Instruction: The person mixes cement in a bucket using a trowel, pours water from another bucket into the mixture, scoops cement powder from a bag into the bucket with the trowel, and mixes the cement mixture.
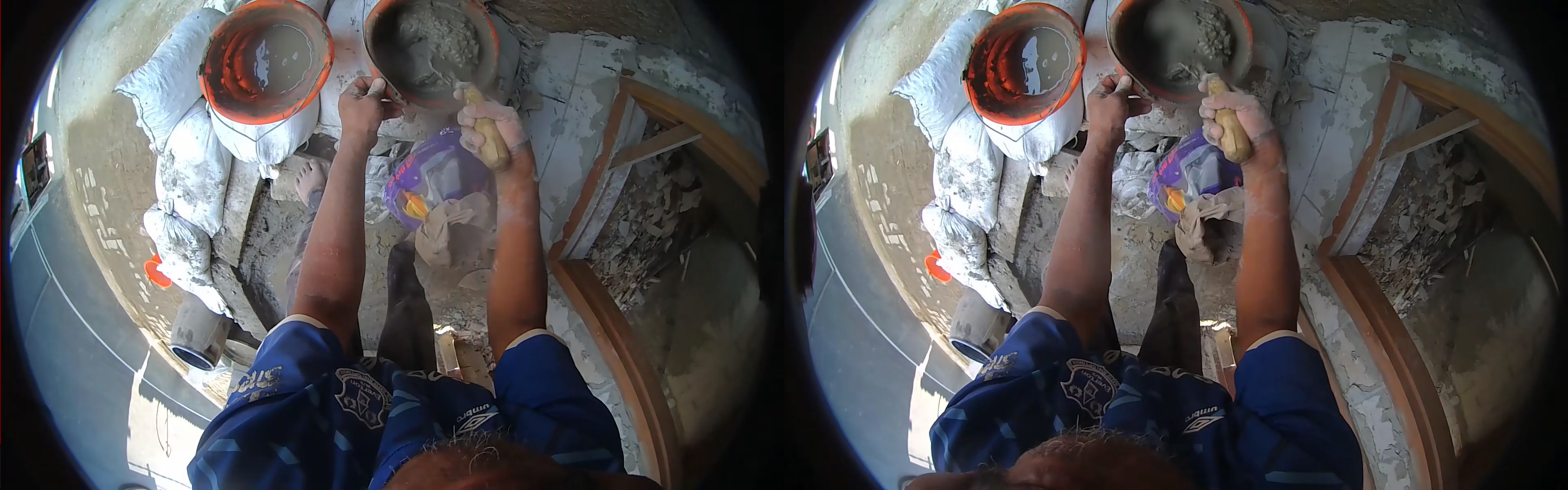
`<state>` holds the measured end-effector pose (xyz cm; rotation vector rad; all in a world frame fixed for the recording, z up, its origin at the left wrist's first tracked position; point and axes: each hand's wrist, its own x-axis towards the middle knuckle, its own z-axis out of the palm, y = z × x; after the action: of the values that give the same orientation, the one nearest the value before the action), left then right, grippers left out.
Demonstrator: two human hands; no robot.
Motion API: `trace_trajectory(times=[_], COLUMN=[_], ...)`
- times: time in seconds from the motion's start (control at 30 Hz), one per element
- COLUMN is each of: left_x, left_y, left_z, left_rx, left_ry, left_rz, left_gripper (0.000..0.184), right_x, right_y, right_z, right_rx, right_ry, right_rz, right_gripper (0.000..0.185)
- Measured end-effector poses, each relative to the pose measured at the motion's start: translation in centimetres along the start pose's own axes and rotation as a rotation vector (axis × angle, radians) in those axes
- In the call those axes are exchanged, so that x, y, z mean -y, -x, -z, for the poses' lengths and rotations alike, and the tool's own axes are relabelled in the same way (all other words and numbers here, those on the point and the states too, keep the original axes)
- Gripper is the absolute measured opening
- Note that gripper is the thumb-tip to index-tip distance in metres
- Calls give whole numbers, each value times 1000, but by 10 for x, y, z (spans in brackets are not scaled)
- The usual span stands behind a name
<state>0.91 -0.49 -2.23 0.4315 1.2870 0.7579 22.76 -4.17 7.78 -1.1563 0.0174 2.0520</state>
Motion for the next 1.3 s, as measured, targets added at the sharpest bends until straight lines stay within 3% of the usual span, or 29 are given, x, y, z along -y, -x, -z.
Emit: trace_trajectory(times=[0.03, 0.07, 0.13, 0.23, 0.27, 0.4, 0.47, 0.53, 0.67, 0.73, 0.8, 0.9, 1.0, 1.1, 1.2, 1.3], left_x=[-1, 0, 4, 1, 1, 1, 2, 2, -2, -3, -1, -6, -7, -5, -2, -5], left_y=[-2, -3, 1, 0, -1, -2, -1, 0, -2, -4, -1, -1, -1, -3, -5, -2], left_z=[-2, -2, 0, -6, -8, -5, -2, -5, -6, 0, 2, -2, -3, 0, 2, -1], left_rx=[2, 3, -1, -19, -6, 1, 2, 0, -18, -14, 1, 7, 6, 12, -2, 5], left_ry=[10, 23, 31, 73, 71, 71, 92, 93, 97, 77, 84, 46, 35, 59, 54, 48], left_rz=[-2, 5, 25, 6, -1, -5, 12, 11, 18, 17, 19, 30, 27, 26, 34, 38], left_gripper=[17, 18, 18, 15, 15, 15, 15, 14, 13, 14, 15, 13, 13, 13, 13, 13], right_x=[14, 18, 14, -28, -38, 49, 78, 95, 26, 15, 43, 95, 106, 61, 37, 85], right_y=[2, -5, -23, -72, -89, 7, 14, 0, -62, -46, -10, 13, -26, -83, -49, -16], right_z=[-7, -16, -34, 28, 20, -49, -68, -82, -83, -92, -96, -117, -130, -111, -115, -146], right_rx=[-166, -167, -614, -209, -327, -207, -170, -280, -353, -298, -188, -192, -329, -186, -115, -43], right_ry=[294, 298, 1346, 2069, 2206, 2235, 2281, 2293, 2347, 2371, 2458, 2543, 2524, 2609, 2576, 2680], right_rz=[-72, -74, -109, 154, -38, -166, -171, -329, 7, -71, -145, -222, -172, -70, -37, -123], right_gripper=[43, 43, 35, 25, 23, 30, 31, 31, 27, 29, 29, 27, 25, 35, 34, 23])
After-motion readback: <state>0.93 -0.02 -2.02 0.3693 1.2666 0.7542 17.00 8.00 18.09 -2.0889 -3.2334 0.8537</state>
